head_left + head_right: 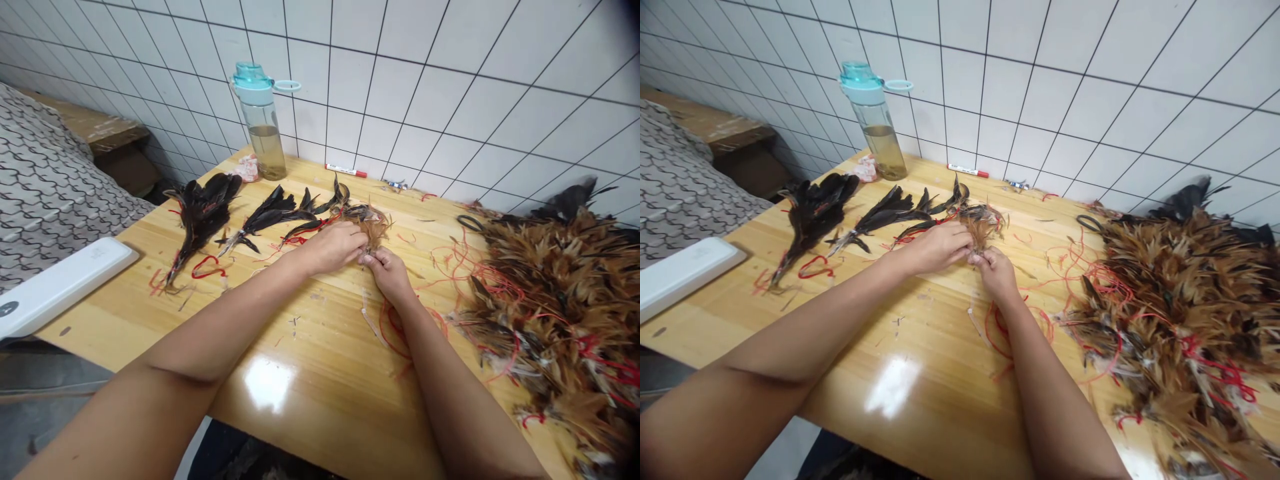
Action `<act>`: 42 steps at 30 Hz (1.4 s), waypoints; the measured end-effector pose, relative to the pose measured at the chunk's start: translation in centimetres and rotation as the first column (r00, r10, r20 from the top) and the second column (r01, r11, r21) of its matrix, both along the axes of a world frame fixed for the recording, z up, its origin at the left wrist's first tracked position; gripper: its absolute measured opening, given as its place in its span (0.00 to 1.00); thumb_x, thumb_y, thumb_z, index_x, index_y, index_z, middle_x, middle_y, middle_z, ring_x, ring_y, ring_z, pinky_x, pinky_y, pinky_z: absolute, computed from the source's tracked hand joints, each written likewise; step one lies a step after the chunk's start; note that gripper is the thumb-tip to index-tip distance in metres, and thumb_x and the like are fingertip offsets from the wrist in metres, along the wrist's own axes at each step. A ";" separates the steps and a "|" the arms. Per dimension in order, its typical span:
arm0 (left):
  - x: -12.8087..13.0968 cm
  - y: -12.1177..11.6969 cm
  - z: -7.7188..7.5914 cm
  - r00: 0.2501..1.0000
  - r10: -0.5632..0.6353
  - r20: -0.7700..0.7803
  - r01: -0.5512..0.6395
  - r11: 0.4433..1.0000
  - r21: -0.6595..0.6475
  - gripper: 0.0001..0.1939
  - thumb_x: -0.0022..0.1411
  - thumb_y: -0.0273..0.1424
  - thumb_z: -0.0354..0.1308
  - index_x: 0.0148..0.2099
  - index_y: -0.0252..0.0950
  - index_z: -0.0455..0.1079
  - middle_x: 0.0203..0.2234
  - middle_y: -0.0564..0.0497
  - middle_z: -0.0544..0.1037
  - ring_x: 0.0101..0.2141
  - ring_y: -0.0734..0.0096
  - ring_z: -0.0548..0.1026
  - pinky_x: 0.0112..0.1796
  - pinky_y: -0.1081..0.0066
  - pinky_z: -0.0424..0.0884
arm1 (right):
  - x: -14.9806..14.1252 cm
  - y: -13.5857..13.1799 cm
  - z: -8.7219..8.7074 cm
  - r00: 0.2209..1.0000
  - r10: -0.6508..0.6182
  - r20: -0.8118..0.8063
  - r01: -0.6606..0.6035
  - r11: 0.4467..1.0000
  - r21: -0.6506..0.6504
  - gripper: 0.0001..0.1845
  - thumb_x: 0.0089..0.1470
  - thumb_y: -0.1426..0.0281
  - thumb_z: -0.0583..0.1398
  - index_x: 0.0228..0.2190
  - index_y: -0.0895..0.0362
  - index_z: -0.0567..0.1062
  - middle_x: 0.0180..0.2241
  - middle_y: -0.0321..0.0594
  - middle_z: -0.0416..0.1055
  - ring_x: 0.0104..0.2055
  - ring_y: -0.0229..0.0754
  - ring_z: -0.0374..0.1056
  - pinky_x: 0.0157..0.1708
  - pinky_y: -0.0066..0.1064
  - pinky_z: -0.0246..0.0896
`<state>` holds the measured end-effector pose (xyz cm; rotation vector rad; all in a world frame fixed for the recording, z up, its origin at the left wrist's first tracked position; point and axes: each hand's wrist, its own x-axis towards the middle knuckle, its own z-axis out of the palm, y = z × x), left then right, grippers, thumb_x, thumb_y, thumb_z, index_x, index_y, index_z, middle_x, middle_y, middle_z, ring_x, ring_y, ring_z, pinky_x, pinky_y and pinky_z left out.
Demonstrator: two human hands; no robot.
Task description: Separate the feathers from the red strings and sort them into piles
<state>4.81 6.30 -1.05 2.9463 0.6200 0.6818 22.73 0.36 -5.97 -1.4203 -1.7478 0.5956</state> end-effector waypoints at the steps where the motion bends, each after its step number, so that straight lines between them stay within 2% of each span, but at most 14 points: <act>1: 0.0 -0.1 0.0 1.000 -0.002 0.011 0.002 1.000 -0.004 0.10 0.65 0.29 0.48 0.36 0.33 0.69 0.32 0.45 0.74 0.35 0.67 0.70 0.39 0.69 0.65 | 0.0 0.0 0.0 1.000 0.002 0.000 -0.002 1.000 0.002 0.12 0.55 0.67 0.56 0.24 0.54 0.77 0.27 0.39 0.70 0.34 0.42 0.67 0.38 0.33 0.60; 6: 0.1 -0.2 0.2 0.976 0.006 0.220 0.004 0.999 -0.048 0.07 0.64 0.27 0.50 0.42 0.34 0.68 0.38 0.46 0.75 0.41 0.67 0.70 0.45 0.67 0.66 | 0.1 0.0 0.0 0.994 -0.021 -0.104 0.021 1.000 -0.004 0.13 0.55 0.63 0.55 0.24 0.55 0.74 0.27 0.38 0.70 0.33 0.42 0.66 0.39 0.34 0.59; 10: 0.1 -0.1 0.6 0.865 0.237 0.441 -0.209 0.972 -0.111 0.06 0.61 0.27 0.53 0.41 0.33 0.69 0.39 0.44 0.75 0.44 0.64 0.69 0.48 0.64 0.65 | 0.3 -0.1 -0.1 0.948 -0.103 -0.302 0.087 0.994 -0.066 0.14 0.53 0.58 0.56 0.25 0.55 0.71 0.27 0.36 0.70 0.33 0.41 0.65 0.39 0.33 0.59; 12: 0.2 -0.2 0.7 0.821 0.340 0.458 -0.260 0.938 -0.231 0.05 0.60 0.27 0.53 0.37 0.33 0.70 0.35 0.46 0.75 0.40 0.66 0.70 0.45 0.65 0.65 | 0.3 -0.1 -0.2 0.910 -0.150 -0.387 0.120 0.988 -0.103 0.14 0.52 0.57 0.57 0.25 0.55 0.71 0.27 0.36 0.70 0.33 0.40 0.65 0.39 0.33 0.60; 14: 0.4 -0.2 0.6 0.842 0.389 0.372 -0.220 0.880 -0.422 0.06 0.59 0.28 0.54 0.33 0.33 0.71 0.30 0.49 0.75 0.34 0.70 0.70 0.39 0.69 0.66 | 0.3 -0.1 -0.2 0.887 -0.179 -0.426 0.138 0.982 -0.126 0.14 0.52 0.57 0.57 0.26 0.55 0.71 0.28 0.36 0.70 0.33 0.40 0.65 0.39 0.32 0.60; 17: 1.1 -0.4 0.2 0.901 0.356 0.247 -0.096 0.720 -0.688 0.08 0.57 0.31 0.57 0.33 0.33 0.74 0.29 0.50 0.77 0.30 0.73 0.71 0.35 0.72 0.65 | 0.2 -0.1 -0.1 0.893 -0.165 -0.419 0.125 0.985 -0.123 0.14 0.51 0.57 0.57 0.26 0.56 0.72 0.27 0.36 0.71 0.33 0.40 0.66 0.40 0.34 0.60; 19: 1.5 -0.6 -0.1 0.909 0.321 0.267 0.014 0.616 -0.788 0.08 0.56 0.32 0.58 0.34 0.32 0.75 0.30 0.50 0.78 0.32 0.72 0.72 0.36 0.73 0.65 | 0.1 -0.1 -0.1 0.911 -0.139 -0.388 0.109 0.989 -0.099 0.14 0.51 0.58 0.58 0.24 0.55 0.73 0.27 0.37 0.72 0.33 0.41 0.66 0.40 0.35 0.60; 22: 1.9 -0.9 -0.5 0.887 0.323 0.330 0.135 0.503 -0.854 0.08 0.54 0.32 0.58 0.31 0.31 0.74 0.28 0.49 0.79 0.32 0.72 0.74 0.37 0.73 0.66 | 0.0 0.0 -0.2 0.936 -0.108 -0.336 0.088 0.993 -0.075 0.14 0.50 0.58 0.58 0.23 0.55 0.74 0.27 0.37 0.72 0.34 0.43 0.67 0.41 0.36 0.61; 27: 2.0 -1.0 -1.1 0.853 0.353 0.385 0.229 0.409 -0.883 0.07 0.52 0.31 0.60 0.27 0.31 0.71 0.23 0.51 0.77 0.28 0.73 0.73 0.34 0.73 0.67 | 0.0 0.1 -0.3 0.957 -0.059 -0.285 0.039 0.996 -0.075 0.14 0.50 0.59 0.58 0.24 0.54 0.76 0.28 0.38 0.73 0.34 0.43 0.68 0.41 0.36 0.61; 33: 1.9 -1.0 -1.3 0.832 0.361 0.420 0.344 0.259 -0.903 0.09 0.51 0.31 0.63 0.27 0.30 0.68 0.20 0.52 0.75 0.25 0.76 0.73 0.33 0.73 0.68 | 0.1 -0.1 0.2 0.978 0.016 -0.209 -0.035 0.995 -0.089 0.13 0.51 0.63 0.56 0.23 0.55 0.77 0.26 0.37 0.74 0.33 0.41 0.68 0.38 0.33 0.61; 36: 1.8 -1.0 -1.4 0.839 0.347 0.418 0.353 0.237 -0.905 0.10 0.51 0.31 0.64 0.29 0.30 0.68 0.19 0.52 0.74 0.24 0.77 0.72 0.32 0.74 0.67 | 0.0 -0.2 0.3 0.983 0.030 -0.182 -0.051 0.993 -0.111 0.12 0.50 0.65 0.56 0.22 0.55 0.77 0.26 0.38 0.75 0.33 0.41 0.69 0.38 0.33 0.62; 42: 1.7 -0.6 -1.7 0.885 0.280 0.373 0.280 0.319 -0.905 0.09 0.53 0.32 0.62 0.30 0.30 0.68 0.19 0.54 0.71 0.24 0.78 0.68 0.31 0.74 0.63 | -0.3 -0.2 0.1 0.986 0.035 -0.163 -0.050 0.995 -0.088 0.11 0.50 0.65 0.58 0.22 0.53 0.78 0.30 0.39 0.77 0.37 0.44 0.71 0.43 0.36 0.62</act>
